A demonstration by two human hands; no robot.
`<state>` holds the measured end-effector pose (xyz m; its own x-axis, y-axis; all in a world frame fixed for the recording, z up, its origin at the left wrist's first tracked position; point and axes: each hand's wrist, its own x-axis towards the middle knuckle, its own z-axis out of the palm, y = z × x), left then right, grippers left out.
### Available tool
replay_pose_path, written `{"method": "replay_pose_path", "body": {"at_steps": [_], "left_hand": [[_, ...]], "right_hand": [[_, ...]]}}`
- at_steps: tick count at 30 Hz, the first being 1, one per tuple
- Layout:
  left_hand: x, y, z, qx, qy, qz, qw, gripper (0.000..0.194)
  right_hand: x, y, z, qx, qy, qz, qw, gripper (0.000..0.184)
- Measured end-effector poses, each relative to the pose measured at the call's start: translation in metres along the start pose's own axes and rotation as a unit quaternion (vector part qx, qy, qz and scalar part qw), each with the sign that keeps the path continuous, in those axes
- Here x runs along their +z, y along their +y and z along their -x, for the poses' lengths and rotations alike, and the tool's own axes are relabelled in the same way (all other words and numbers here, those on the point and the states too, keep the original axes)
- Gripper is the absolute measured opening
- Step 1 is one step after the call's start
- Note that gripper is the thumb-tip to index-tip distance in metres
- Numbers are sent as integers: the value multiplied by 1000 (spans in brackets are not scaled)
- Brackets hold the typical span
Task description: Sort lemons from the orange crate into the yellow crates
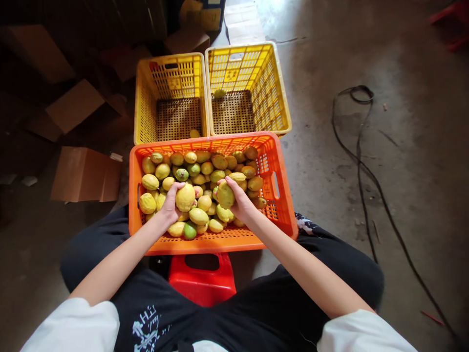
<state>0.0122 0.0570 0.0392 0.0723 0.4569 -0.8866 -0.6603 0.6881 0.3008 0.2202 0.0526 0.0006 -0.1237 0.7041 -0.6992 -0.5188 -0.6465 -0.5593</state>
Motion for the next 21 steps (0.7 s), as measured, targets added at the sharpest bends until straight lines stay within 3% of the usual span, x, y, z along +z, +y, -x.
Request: {"method": "replay_pose_path", "body": {"at_steps": [6,14,21], "left_hand": [[9,1,7,-12,27,-2,1000,33],[9,1,6,-18,12,9,1000,45],[4,-2,-3,-4,9,-4,1000,49]], "right_hand": [[-2,3,-3,4,1,-13,1000,69],[-5,7,-3,-16,6,2,1000,73],[-5,6,-1,-15,-8,18,1000,62]]}}
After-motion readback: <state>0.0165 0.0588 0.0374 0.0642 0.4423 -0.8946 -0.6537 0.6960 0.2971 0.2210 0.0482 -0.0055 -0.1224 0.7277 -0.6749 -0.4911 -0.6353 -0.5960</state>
